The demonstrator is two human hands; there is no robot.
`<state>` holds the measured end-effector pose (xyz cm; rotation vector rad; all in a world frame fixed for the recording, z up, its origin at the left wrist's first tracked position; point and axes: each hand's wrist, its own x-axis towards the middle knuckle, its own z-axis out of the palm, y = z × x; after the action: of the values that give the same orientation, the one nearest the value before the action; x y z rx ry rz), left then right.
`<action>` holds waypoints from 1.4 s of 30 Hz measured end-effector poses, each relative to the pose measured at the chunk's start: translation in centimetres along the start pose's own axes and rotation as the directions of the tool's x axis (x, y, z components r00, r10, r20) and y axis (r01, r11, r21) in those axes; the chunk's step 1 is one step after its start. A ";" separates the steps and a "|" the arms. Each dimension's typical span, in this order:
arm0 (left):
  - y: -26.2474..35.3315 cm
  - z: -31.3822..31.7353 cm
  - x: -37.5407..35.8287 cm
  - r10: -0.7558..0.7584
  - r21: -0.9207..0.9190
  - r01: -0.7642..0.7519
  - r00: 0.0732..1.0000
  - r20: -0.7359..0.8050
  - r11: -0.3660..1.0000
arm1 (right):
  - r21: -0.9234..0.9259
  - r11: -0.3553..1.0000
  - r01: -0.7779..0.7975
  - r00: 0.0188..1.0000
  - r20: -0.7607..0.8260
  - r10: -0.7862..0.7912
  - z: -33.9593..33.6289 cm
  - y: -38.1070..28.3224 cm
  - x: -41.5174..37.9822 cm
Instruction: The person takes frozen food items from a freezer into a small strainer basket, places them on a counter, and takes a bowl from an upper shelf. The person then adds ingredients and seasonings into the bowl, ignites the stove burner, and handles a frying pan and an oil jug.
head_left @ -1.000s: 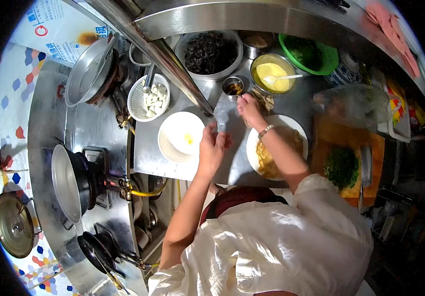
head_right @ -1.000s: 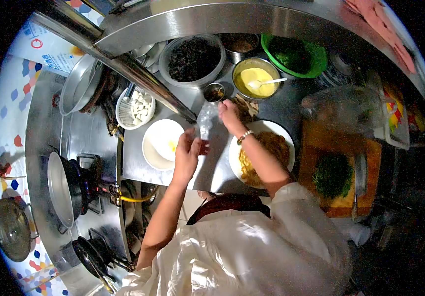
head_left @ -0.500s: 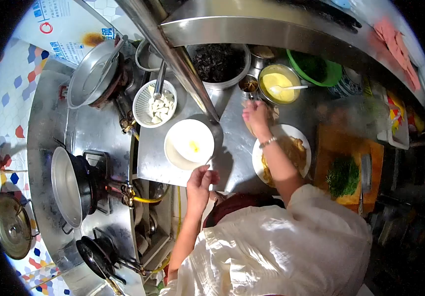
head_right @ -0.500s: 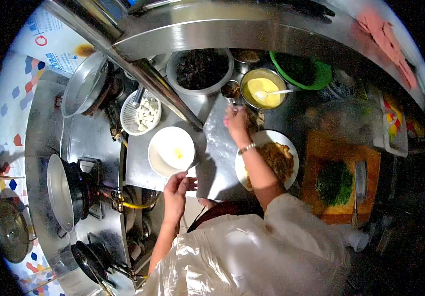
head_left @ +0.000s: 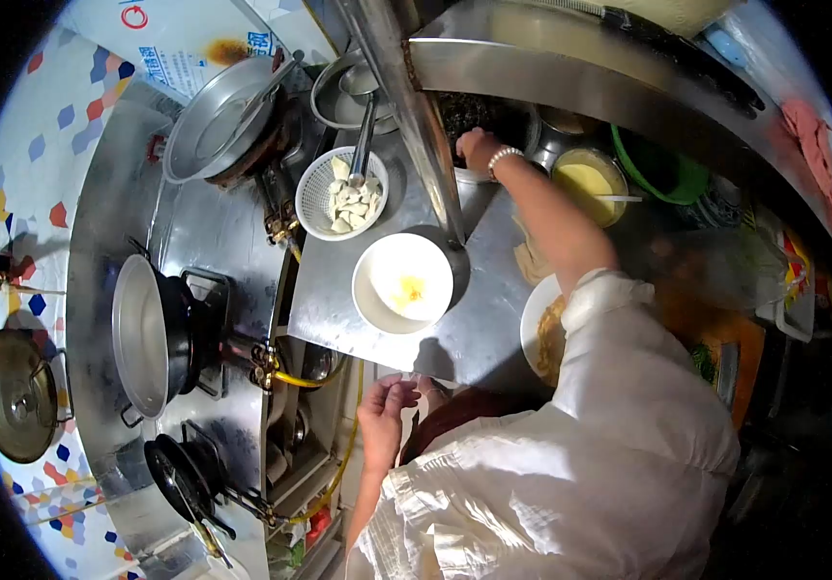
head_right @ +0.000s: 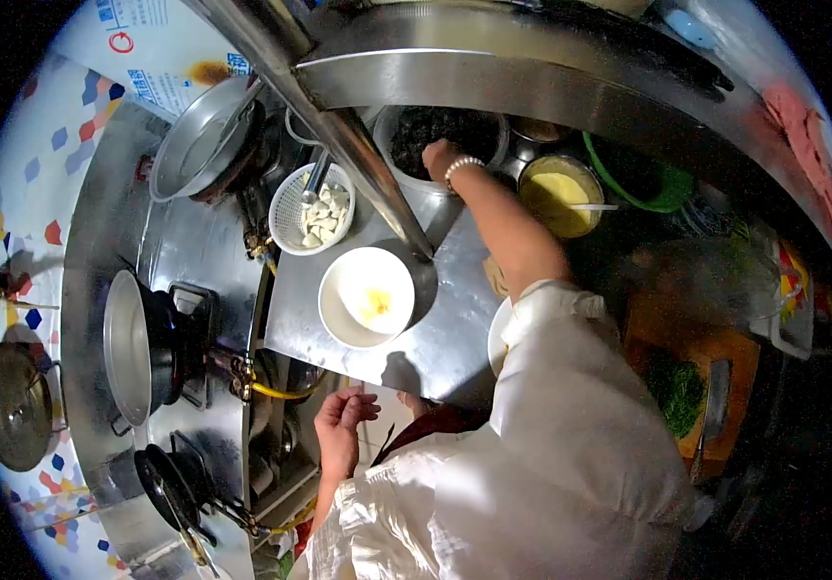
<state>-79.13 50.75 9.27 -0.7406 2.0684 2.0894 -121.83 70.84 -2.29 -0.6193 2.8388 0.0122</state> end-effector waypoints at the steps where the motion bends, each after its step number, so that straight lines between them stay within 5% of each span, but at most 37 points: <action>1: -0.1 -0.2 -0.2 -0.006 0.000 0.006 1.000 -0.004 1.000 | 0.094 0.993 -0.075 0.996 -0.029 0.078 -0.4 -0.3 0.1; 3: 0.0 -0.4 -0.1 0.000 -0.083 -0.003 1.000 -0.028 0.997 | -0.002 0.999 0.051 0.997 -0.055 -0.051 -1.7 0.6 -0.6; 5: -0.2 -0.4 0.0 -0.007 -0.070 0.004 0.999 -0.034 0.998 | 0.375 0.909 0.181 0.954 -0.290 -0.070 -3.1 2.4 -2.8; 6: -0.5 -0.5 0.2 -0.015 -0.073 0.013 1.000 -0.027 0.997 | 0.648 0.761 0.033 0.987 -0.143 0.079 -4.2 2.8 -3.7; 7: -0.8 -0.5 0.3 -0.024 -0.073 0.022 1.000 -0.019 0.997 | 0.656 0.755 -0.010 0.984 -0.128 0.124 -5.1 3.1 -4.0; 10: -1.0 0.3 0.6 -0.044 -0.074 0.045 0.999 0.012 0.996 | 0.898 0.439 0.010 0.987 -0.079 0.141 -5.4 5.3 -4.9; 17: -0.1 2.0 0.4 -0.052 -0.009 0.053 0.997 0.061 0.999 | 1.000 -0.013 -0.003 0.949 0.007 0.314 -5.2 6.1 -5.8; 19: -0.2 2.2 0.3 -0.064 -0.010 0.065 0.997 0.052 0.998 | 0.999 -0.018 -0.037 0.943 0.041 0.331 -4.8 6.2 -5.7; 21: -0.7 2.2 0.4 -0.071 -0.041 0.073 0.997 0.042 0.996 | 0.951 -0.303 0.065 0.943 0.040 0.329 -4.0 6.6 -5.0; 26: -0.7 2.8 0.6 -0.070 0.004 0.070 0.997 0.038 0.998 | 0.931 -0.362 0.049 0.935 0.085 0.345 -3.6 6.4 -4.6; 29: -0.7 3.2 0.6 -0.063 0.017 0.063 0.997 0.050 0.998 | 0.960 -0.274 -0.054 0.956 0.129 0.262 -3.8 6.3 -4.6; 31: -0.7 3.5 0.7 -0.068 0.012 0.067 0.996 0.050 0.998 | 0.996 -0.088 -0.023 0.955 0.048 0.292 -4.1 5.9 -4.7; 35: -0.5 3.9 0.7 -0.072 0.023 0.071 0.995 0.064 0.997 | 0.999 -0.027 -0.039 0.973 0.045 0.227 -5.6 5.3 -5.7; 42: -0.3 4.6 1.0 -0.105 0.026 0.103 0.990 0.090 0.994 | 0.910 -0.415 0.022 0.970 0.081 0.229 -4.8 5.4 -4.8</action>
<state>-81.10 54.96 8.38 -0.7199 1.9576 2.0039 -120.91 77.45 3.22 0.2233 1.5724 -2.3142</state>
